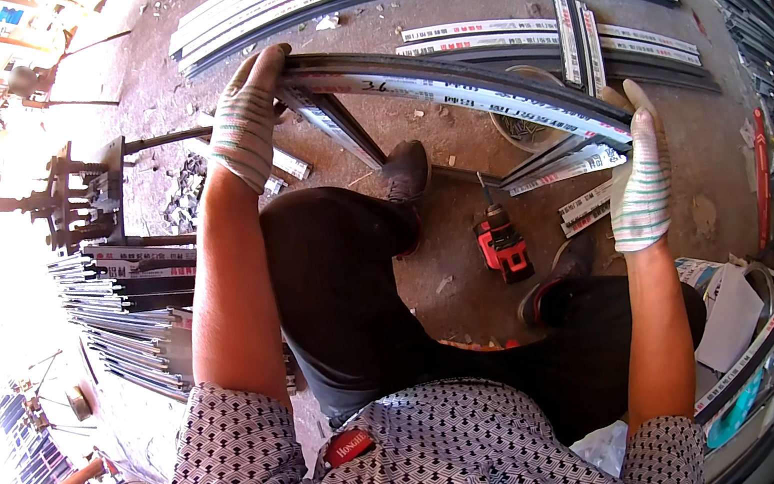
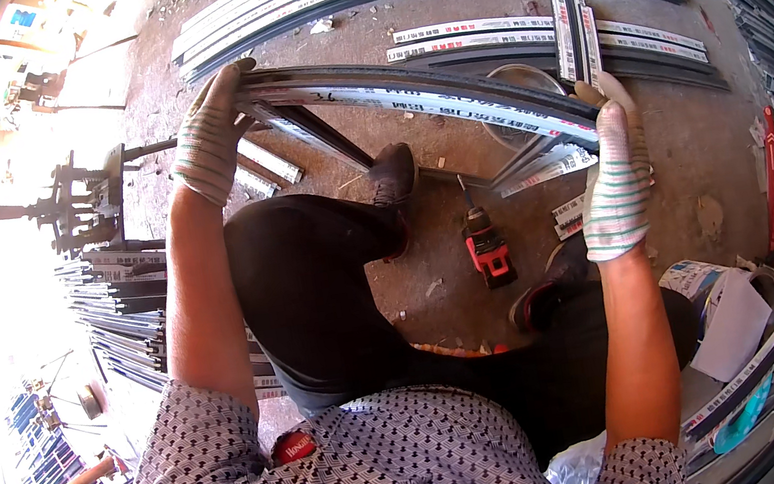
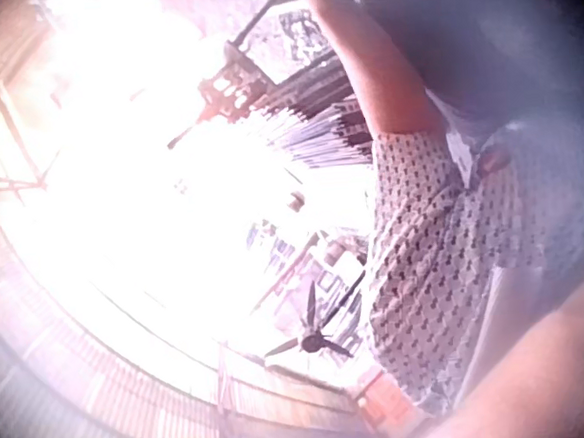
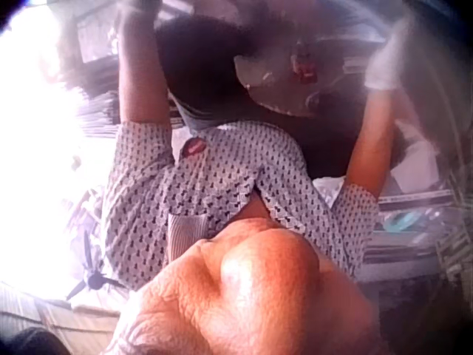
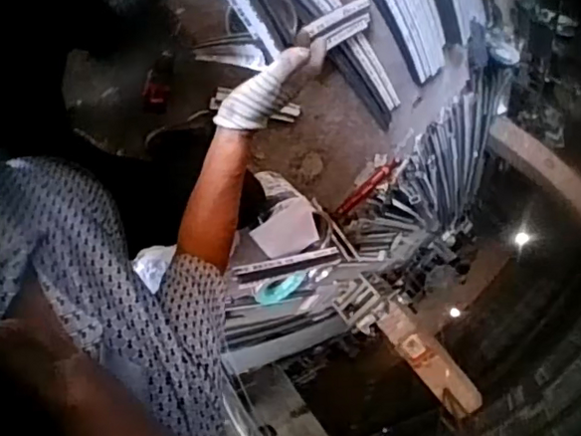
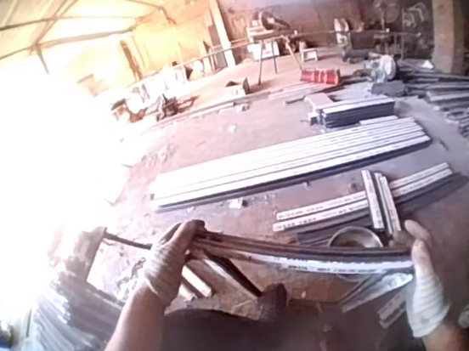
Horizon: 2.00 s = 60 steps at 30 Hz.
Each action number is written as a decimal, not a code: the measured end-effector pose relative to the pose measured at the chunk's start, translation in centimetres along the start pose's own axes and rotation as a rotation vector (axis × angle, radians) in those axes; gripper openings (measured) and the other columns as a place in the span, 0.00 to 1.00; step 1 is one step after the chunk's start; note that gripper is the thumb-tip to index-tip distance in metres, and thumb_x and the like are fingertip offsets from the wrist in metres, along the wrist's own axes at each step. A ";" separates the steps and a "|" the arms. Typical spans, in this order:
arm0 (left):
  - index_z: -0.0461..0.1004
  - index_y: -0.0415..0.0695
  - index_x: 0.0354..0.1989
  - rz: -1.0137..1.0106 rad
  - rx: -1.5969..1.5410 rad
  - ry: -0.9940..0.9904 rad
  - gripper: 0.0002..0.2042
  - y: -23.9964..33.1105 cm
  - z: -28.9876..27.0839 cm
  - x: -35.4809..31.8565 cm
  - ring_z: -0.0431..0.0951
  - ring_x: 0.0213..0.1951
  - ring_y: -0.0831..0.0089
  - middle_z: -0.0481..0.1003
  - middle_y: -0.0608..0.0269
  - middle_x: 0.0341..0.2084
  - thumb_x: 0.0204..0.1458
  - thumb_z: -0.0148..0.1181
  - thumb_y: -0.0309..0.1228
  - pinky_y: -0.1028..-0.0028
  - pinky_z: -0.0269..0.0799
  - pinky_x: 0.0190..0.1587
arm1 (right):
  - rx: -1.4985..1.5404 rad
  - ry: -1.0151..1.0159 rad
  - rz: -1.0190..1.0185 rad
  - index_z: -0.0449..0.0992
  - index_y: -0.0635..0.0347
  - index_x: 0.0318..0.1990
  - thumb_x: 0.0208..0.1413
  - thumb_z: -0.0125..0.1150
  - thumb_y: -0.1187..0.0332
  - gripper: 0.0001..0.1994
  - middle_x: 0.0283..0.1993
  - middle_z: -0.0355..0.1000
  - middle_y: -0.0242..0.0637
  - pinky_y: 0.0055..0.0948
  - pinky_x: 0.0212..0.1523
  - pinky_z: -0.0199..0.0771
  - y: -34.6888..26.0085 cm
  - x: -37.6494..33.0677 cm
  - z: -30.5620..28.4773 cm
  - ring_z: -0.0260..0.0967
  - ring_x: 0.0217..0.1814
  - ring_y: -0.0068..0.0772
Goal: The person sits on the floor and assembles metal profiles by inserting small metal components into the ends of the bars. They use a cordless drill to drive screws into the profiles and a marker to label them. The person handles the profiles one by one, inserting parts and drilling, then stacks the finished pieces.
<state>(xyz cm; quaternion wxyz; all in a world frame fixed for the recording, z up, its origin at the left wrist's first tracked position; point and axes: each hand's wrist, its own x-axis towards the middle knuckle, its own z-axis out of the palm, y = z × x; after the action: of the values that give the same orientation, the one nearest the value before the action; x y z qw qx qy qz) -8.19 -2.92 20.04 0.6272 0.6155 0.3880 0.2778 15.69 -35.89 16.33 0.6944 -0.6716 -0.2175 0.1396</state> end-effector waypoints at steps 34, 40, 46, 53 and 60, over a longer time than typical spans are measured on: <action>0.71 0.42 0.62 0.007 -0.214 -0.400 0.25 -11.2 -7.2 9.2 0.72 0.60 0.63 0.73 0.55 0.57 0.68 0.51 0.49 0.63 0.59 0.70 | 0.367 0.042 -0.057 0.63 0.57 0.45 0.72 0.46 0.53 0.16 0.30 0.64 0.36 0.30 0.15 0.77 5.2 -0.4 2.9 0.72 0.20 0.32; 0.71 0.43 0.62 -0.020 -0.173 -0.297 0.31 -10.0 -6.2 9.1 0.70 0.61 0.62 0.73 0.57 0.59 0.63 0.53 0.58 0.58 0.58 0.70 | 0.375 0.012 0.007 0.63 0.62 0.47 0.70 0.48 0.46 0.24 0.31 0.66 0.40 0.28 0.15 0.77 4.2 -0.2 2.8 0.74 0.22 0.30; 0.71 0.47 0.61 0.005 -0.068 -0.240 0.28 -10.7 -7.2 8.2 0.70 0.63 0.62 0.72 0.58 0.59 0.65 0.50 0.57 0.53 0.65 0.67 | 0.362 -0.029 0.072 0.65 0.61 0.48 0.65 0.56 0.41 0.28 0.34 0.67 0.36 0.25 0.23 0.75 4.4 -0.2 2.7 0.71 0.28 0.25; 0.73 0.50 0.60 -0.053 -0.162 -0.133 0.27 -8.8 -3.1 5.0 0.72 0.58 0.62 0.73 0.59 0.55 0.63 0.54 0.57 0.43 0.75 0.54 | 0.461 0.007 0.029 0.66 0.59 0.47 0.64 0.61 0.47 0.23 0.36 0.70 0.35 0.26 0.26 0.76 5.1 -0.3 2.3 0.70 0.31 0.24; 0.75 0.50 0.57 0.005 -0.141 0.012 0.27 -6.1 -1.7 2.3 0.77 0.43 0.69 0.78 0.67 0.39 0.64 0.51 0.60 0.59 0.76 0.44 | 0.276 -0.052 0.032 0.69 0.57 0.49 0.62 0.63 0.45 0.24 0.38 0.71 0.33 0.26 0.37 0.77 3.0 1.0 2.3 0.71 0.34 0.24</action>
<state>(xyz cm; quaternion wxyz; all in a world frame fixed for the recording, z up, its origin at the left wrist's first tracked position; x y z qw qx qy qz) -9.09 -0.63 13.76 0.6660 0.5689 0.3700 0.3096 15.73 -33.22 13.50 0.7719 -0.5694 -0.2034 0.1964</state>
